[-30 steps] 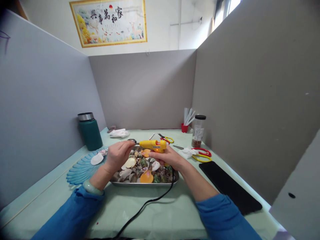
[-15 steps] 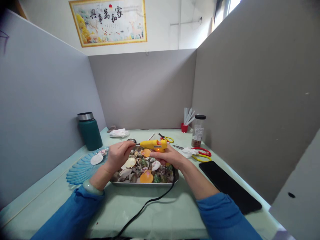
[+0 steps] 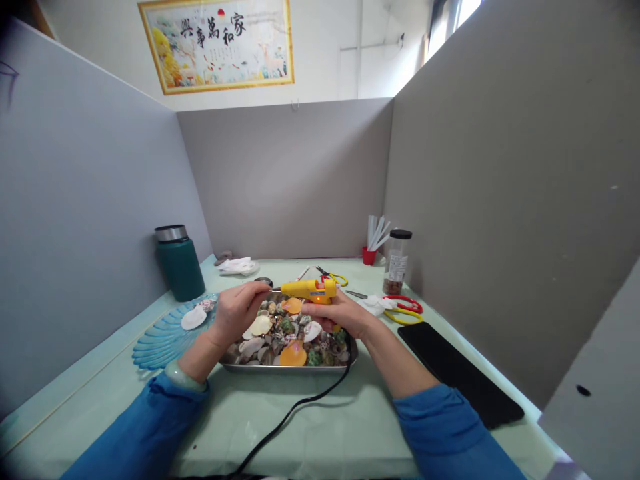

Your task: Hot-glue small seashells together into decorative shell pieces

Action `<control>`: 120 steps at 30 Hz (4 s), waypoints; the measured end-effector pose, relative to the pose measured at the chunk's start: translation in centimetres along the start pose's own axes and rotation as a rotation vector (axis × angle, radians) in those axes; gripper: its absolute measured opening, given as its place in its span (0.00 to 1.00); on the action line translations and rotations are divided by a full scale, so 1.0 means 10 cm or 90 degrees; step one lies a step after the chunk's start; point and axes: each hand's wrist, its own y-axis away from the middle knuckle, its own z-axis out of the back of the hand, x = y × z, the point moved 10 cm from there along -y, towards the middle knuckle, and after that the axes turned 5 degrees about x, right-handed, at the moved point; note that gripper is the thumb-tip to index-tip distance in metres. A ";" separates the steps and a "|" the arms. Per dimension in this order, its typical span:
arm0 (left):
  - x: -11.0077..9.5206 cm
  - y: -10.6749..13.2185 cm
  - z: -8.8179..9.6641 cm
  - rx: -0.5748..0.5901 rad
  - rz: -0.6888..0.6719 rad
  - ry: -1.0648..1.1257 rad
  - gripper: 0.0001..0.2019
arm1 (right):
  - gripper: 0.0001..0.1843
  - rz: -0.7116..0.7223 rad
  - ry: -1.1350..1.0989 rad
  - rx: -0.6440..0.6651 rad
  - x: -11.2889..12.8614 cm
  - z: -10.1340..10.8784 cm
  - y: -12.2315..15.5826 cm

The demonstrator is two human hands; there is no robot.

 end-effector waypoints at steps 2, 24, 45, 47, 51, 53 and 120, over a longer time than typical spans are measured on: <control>0.01 0.00 0.00 0.000 0.003 0.015 0.04 | 0.16 0.001 0.006 -0.003 0.00 0.01 0.00; -0.01 -0.02 0.04 -0.003 0.000 0.037 0.04 | 0.16 0.018 -0.005 0.030 -0.03 0.03 0.02; -0.06 -0.02 0.07 -0.015 -0.030 -0.006 0.06 | 0.16 0.018 0.006 0.016 -0.02 0.06 0.02; -0.06 -0.02 0.06 -0.015 -0.031 -0.010 0.06 | 0.17 0.027 0.005 -0.001 0.00 0.09 0.02; -0.07 0.00 0.06 -0.019 -0.045 -0.018 0.06 | 0.16 0.029 0.021 -0.020 0.01 0.13 0.01; -0.07 0.01 0.05 -0.017 -0.050 -0.025 0.06 | 0.16 0.026 0.023 -0.028 0.01 0.15 0.02; 0.65 0.47 -0.70 -0.017 0.718 0.836 0.14 | 0.06 0.354 0.674 -0.199 0.45 -0.10 0.13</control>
